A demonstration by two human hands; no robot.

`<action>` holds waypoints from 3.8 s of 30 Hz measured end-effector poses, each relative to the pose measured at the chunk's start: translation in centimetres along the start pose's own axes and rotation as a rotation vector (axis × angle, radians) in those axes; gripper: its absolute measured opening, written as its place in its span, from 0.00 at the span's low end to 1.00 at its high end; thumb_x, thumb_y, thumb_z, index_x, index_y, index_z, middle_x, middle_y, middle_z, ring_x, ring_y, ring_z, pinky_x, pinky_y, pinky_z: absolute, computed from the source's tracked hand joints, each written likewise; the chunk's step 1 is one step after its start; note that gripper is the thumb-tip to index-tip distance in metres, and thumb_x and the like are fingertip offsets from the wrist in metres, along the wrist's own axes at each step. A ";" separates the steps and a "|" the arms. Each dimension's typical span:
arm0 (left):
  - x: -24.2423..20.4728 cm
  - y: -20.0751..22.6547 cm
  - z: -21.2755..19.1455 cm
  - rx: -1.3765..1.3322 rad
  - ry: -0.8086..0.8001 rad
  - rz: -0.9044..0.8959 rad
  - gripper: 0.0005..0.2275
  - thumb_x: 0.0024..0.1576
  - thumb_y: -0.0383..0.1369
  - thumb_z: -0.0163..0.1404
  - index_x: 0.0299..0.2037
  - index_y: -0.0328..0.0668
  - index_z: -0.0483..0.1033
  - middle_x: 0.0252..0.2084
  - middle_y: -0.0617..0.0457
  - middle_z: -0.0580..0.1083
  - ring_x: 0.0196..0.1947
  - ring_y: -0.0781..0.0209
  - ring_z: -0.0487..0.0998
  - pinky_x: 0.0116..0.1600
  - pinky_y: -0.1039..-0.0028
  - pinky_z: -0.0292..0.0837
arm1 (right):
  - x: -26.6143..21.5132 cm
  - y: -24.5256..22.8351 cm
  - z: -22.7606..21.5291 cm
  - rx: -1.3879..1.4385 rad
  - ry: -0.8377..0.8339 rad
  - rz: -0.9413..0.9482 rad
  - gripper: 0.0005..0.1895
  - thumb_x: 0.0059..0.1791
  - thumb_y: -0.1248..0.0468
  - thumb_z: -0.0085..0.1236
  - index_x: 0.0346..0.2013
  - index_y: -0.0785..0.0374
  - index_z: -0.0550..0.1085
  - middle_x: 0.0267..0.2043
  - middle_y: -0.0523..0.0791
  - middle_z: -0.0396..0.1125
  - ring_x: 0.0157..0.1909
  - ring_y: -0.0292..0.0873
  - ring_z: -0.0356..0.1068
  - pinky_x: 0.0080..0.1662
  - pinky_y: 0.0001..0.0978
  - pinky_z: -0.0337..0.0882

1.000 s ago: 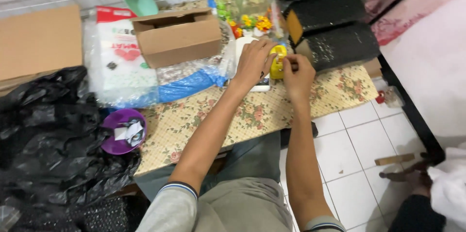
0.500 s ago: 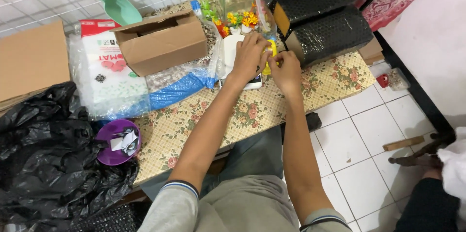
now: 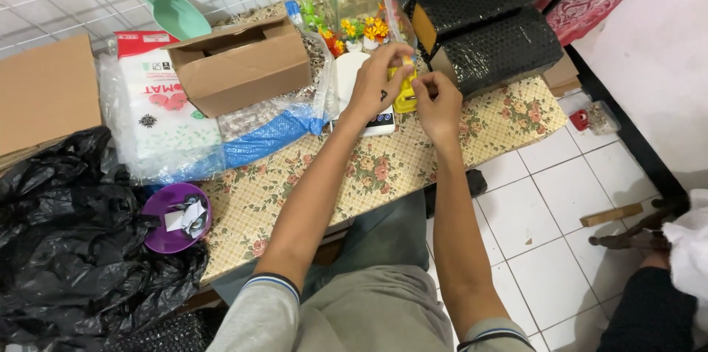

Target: Assembling a small cardboard box by folding flaps and placing a black object inside.

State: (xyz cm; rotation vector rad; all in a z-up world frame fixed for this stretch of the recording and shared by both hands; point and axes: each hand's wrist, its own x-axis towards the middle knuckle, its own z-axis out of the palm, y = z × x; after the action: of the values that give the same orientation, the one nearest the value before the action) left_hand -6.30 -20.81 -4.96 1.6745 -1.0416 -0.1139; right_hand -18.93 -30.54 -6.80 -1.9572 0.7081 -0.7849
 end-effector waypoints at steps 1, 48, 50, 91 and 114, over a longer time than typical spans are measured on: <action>-0.1 0.6 -0.3 0.000 -0.001 0.000 0.11 0.61 0.35 0.56 0.52 0.60 0.74 0.47 0.54 0.78 0.50 0.49 0.81 0.56 0.55 0.75 | -0.5 -1.0 -0.1 0.000 0.000 0.001 0.07 0.54 0.60 0.60 0.39 0.61 0.79 0.31 0.47 0.71 0.28 0.44 0.76 0.30 0.32 0.74; -0.8 -4.0 2.5 0.377 -0.053 0.086 0.05 0.60 0.36 0.55 0.44 0.56 0.80 0.48 0.56 0.71 0.50 0.49 0.78 0.59 0.51 0.58 | -5.0 -0.9 1.6 0.338 0.108 0.017 0.15 0.49 0.75 0.52 0.47 0.61 0.63 0.27 0.43 0.66 0.24 0.33 0.61 0.28 0.22 0.62; -1.0 -1.7 1.1 0.336 -0.057 0.080 0.06 0.61 0.37 0.54 0.47 0.55 0.79 0.51 0.55 0.70 0.52 0.48 0.77 0.61 0.49 0.59 | -4.8 -0.3 1.5 0.426 0.099 0.007 0.13 0.52 0.72 0.51 0.49 0.60 0.62 0.28 0.42 0.66 0.24 0.32 0.61 0.27 0.21 0.61; -13.1 4.4 -19.8 -0.265 0.763 -0.040 0.24 0.68 0.28 0.50 0.73 0.54 0.58 0.45 0.51 0.79 0.38 0.62 0.85 0.51 0.72 0.81 | -4.6 -18.8 15.1 0.535 -0.588 -0.390 0.12 0.55 0.63 0.60 0.52 0.62 0.75 0.37 0.46 0.74 0.37 0.36 0.74 0.38 0.25 0.75; -6.3 0.3 -25.3 0.374 0.677 -0.398 0.26 0.68 0.47 0.25 0.69 0.44 0.63 0.74 0.46 0.59 0.74 0.49 0.57 0.75 0.50 0.51 | -1.4 -15.0 17.1 0.475 -0.186 -0.317 0.29 0.58 0.73 0.50 0.71 0.60 0.54 0.77 0.53 0.49 0.78 0.55 0.50 0.78 0.48 0.49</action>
State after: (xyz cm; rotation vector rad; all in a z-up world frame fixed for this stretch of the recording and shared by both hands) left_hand 3.67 2.12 2.48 2.0315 -0.2200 0.3907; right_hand -4.39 -13.97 -0.89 -1.6888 0.0817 -0.8538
